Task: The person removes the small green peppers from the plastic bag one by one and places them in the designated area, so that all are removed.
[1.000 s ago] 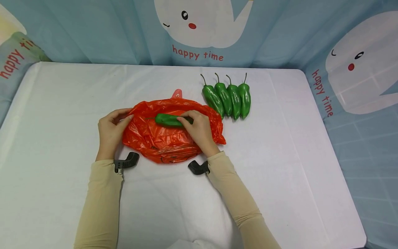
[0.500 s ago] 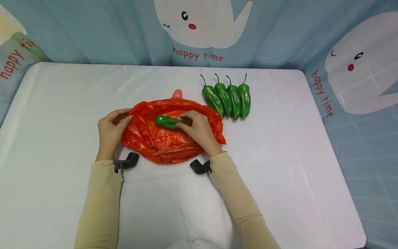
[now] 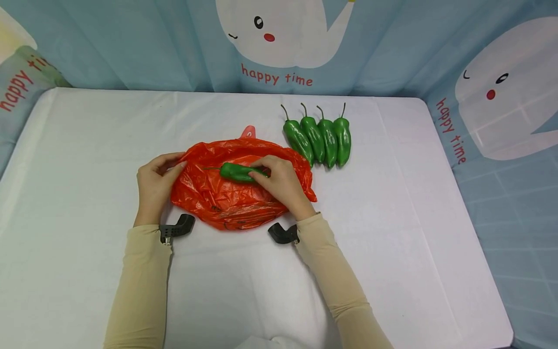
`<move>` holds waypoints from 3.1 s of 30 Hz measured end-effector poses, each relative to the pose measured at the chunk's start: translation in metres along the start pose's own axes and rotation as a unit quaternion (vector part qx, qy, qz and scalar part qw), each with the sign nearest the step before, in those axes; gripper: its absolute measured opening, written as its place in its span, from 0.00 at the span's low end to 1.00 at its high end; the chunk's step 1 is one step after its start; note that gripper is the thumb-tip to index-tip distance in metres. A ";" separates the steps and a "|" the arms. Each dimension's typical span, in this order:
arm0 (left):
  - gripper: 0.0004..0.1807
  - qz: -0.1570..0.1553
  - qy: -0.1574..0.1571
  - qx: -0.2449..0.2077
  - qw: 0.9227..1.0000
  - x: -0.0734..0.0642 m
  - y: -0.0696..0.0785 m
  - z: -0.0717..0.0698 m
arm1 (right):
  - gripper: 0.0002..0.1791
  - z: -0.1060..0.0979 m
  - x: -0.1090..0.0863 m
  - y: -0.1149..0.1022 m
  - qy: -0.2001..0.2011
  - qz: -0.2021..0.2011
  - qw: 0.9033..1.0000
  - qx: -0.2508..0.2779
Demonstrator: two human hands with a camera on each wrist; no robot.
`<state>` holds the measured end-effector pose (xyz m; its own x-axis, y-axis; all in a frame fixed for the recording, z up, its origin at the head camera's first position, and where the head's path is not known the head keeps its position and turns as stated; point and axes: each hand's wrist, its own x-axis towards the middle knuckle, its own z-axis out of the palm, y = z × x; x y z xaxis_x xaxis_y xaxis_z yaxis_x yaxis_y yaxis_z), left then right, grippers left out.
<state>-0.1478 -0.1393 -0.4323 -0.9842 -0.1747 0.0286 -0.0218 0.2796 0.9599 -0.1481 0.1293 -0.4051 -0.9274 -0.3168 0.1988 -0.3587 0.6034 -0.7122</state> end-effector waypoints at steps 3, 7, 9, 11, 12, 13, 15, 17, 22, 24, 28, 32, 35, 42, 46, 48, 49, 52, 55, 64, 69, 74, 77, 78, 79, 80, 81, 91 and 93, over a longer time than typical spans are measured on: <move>0.15 0.000 -0.001 -0.004 1.000 0.000 0.000 0.000 | 0.11 -0.004 -0.001 -0.002 0.012 -0.001 1.000 0.002; 0.15 0.004 -0.002 -0.010 1.000 0.001 -0.001 0.001 | 0.11 -0.008 -0.002 -0.002 0.025 -0.004 1.000 0.006; 0.15 0.006 -0.002 -0.010 1.000 0.001 -0.001 0.001 | 0.11 -0.011 -0.003 -0.002 0.032 -0.004 0.999 0.011; 0.15 0.007 -0.001 -0.010 1.000 0.001 -0.001 0.001 | 0.10 -0.013 -0.003 -0.002 0.043 -0.004 0.999 0.015; 0.15 0.008 -0.001 -0.010 1.000 0.001 -0.001 0.001 | 0.10 -0.015 -0.003 -0.002 0.049 -0.005 0.999 0.019; 0.15 0.008 -0.001 -0.009 1.000 0.001 -0.001 0.001 | 0.10 -0.016 -0.003 -0.001 0.056 -0.007 0.998 0.022; 0.15 0.008 -0.001 -0.010 1.000 0.001 -0.001 0.001 | 0.10 -0.018 -0.003 -0.001 0.070 -0.010 0.997 0.027; 0.15 0.007 0.000 -0.011 1.000 0.001 -0.001 0.001 | 0.10 -0.021 -0.003 -0.001 0.080 -0.012 0.996 0.034; 0.15 0.004 0.002 -0.011 1.000 0.001 -0.001 0.000 | 0.10 -0.025 -0.004 0.001 0.097 -0.003 0.993 0.061; 0.15 0.004 0.002 -0.010 1.000 0.001 0.000 0.000 | 0.10 -0.027 -0.004 0.003 0.104 0.012 0.991 0.083; 0.15 0.002 0.002 -0.007 1.000 0.001 -0.001 0.001 | 0.10 -0.032 -0.004 0.005 0.126 0.045 0.982 0.136; 0.15 0.001 0.002 -0.006 1.000 0.002 -0.001 0.001 | 0.10 -0.038 -0.004 0.009 0.152 0.056 0.972 0.171; 0.15 0.002 0.001 -0.006 1.000 0.001 0.000 0.001 | 0.10 -0.042 -0.004 0.012 0.169 0.060 0.966 0.185; 0.15 -0.003 -0.001 -0.002 1.000 0.000 0.001 0.001 | 0.11 -0.049 -0.005 0.014 0.194 0.082 0.957 0.198; 0.15 -0.004 -0.001 -0.006 1.000 0.000 0.001 0.000 | 0.11 -0.052 -0.005 0.012 0.201 0.087 0.954 0.207; 0.15 -0.005 -0.001 -0.006 1.000 0.000 0.001 0.000 | 0.11 -0.054 -0.006 0.006 0.205 0.090 0.953 0.205; 0.15 -0.005 0.000 -0.006 1.000 0.000 0.001 0.000 | 0.11 -0.056 -0.007 0.003 0.206 0.090 0.953 0.204; 0.15 -0.008 0.000 -0.003 1.000 0.000 0.001 0.001 | 0.11 -0.060 -0.008 -0.006 0.212 0.092 0.952 0.199; 0.15 -0.009 0.001 -0.003 1.000 0.000 0.001 0.001 | 0.10 -0.062 -0.009 -0.007 0.218 0.091 0.951 0.200; 0.15 -0.015 0.000 -0.004 1.000 0.000 0.001 0.001 | 0.10 -0.059 -0.006 0.025 0.240 0.102 0.941 0.216; 0.15 -0.013 0.000 -0.006 1.000 0.000 0.002 0.001 | 0.09 -0.061 -0.007 0.028 0.259 0.107 0.935 0.217; 0.15 -0.010 0.002 -0.009 1.000 0.000 0.002 0.001 | 0.10 -0.064 -0.007 0.030 0.286 0.126 0.925 0.214; 0.15 -0.008 0.003 -0.008 1.000 0.000 0.002 0.002 | 0.11 -0.066 -0.008 0.031 0.296 0.132 0.922 0.211; 0.15 -0.007 0.003 -0.008 1.000 0.000 0.002 0.002 | 0.11 -0.067 -0.008 0.032 0.299 0.132 0.921 0.212; 0.15 -0.005 0.003 -0.008 1.000 0.000 0.002 0.002 | 0.11 -0.068 -0.008 0.033 0.303 0.132 0.920 0.211; 0.15 -0.004 0.004 -0.009 1.000 0.000 0.001 0.002 | 0.11 -0.068 -0.009 0.034 0.307 0.133 0.917 0.215; 0.15 -0.002 0.004 -0.011 1.000 0.000 0.001 0.002 | 0.11 -0.069 -0.009 0.034 0.312 0.132 0.915 0.218; 0.15 0.001 0.004 -0.019 1.000 0.000 0.000 0.001 | 0.07 -0.078 -0.012 0.045 0.357 0.152 0.885 0.256; 0.15 -0.002 0.004 -0.018 1.000 0.000 0.000 0.001 | 0.07 -0.080 -0.013 0.046 0.362 0.161 0.884 0.249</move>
<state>-0.1482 -0.1379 -0.4325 -0.9828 -0.1826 0.0273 -0.0185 0.2446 0.9694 -0.1613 0.2195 -0.3868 -0.8625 0.4721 0.1821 -0.1404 0.1224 -0.9825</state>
